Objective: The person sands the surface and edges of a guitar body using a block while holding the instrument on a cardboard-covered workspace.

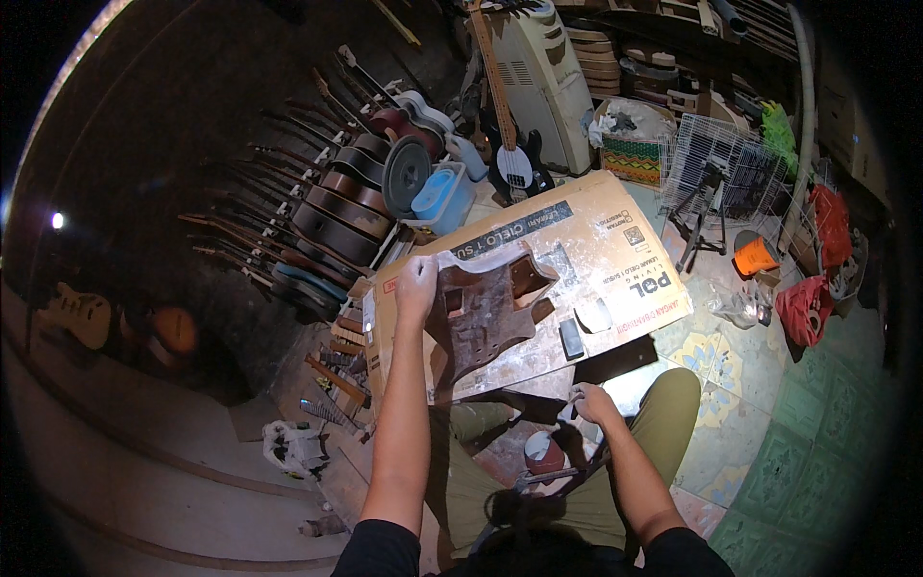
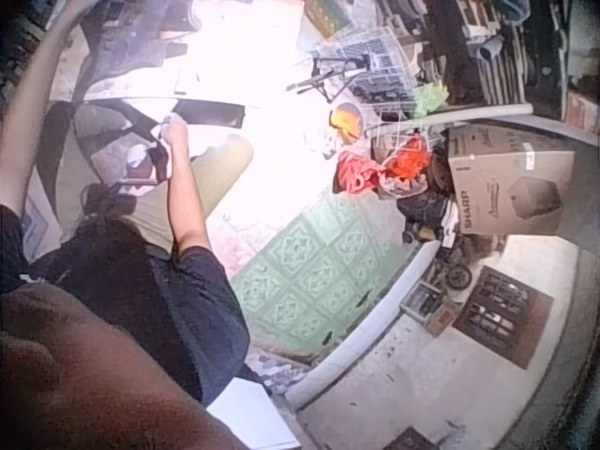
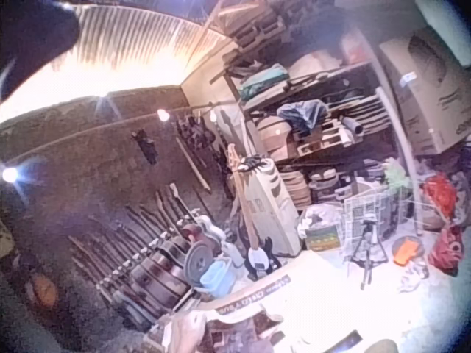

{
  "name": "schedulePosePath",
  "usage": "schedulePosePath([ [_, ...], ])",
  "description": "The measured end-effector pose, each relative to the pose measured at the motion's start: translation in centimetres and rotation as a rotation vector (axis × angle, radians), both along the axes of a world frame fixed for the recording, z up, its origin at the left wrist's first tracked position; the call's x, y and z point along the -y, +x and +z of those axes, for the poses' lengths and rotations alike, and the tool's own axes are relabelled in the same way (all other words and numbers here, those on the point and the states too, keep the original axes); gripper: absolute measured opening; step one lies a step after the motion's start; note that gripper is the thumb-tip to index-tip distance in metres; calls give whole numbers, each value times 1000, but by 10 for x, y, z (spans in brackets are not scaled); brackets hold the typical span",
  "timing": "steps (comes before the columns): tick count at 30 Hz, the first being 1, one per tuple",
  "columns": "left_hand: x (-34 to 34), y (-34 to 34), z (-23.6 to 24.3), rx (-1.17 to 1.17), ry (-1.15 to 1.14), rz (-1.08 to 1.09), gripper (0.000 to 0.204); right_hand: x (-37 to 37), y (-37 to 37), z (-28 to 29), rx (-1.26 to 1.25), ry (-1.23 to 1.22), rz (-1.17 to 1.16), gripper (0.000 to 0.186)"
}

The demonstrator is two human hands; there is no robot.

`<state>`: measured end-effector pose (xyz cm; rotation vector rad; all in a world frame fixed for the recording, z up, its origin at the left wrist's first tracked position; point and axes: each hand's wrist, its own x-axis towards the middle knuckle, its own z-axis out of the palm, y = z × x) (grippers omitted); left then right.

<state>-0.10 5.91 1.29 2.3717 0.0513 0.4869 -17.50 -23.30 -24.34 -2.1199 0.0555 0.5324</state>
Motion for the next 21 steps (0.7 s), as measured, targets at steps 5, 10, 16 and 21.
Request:
schedulePosePath([
  [5,-1,-10,-7,-135,81,76,57,3,-1,-3,36,10,-8,33],
  [10,-24,-7,-43,81,-8,30,58,-5,-3,-4,58,48,-1,33],
  [16,-18,-13,-48,152,-4,56,44,-2,-1,-7,41,25,28,35],
  [21,-19,-15,-49,118,-39,77,39,-3,-1,0,7,-22,52,35],
])
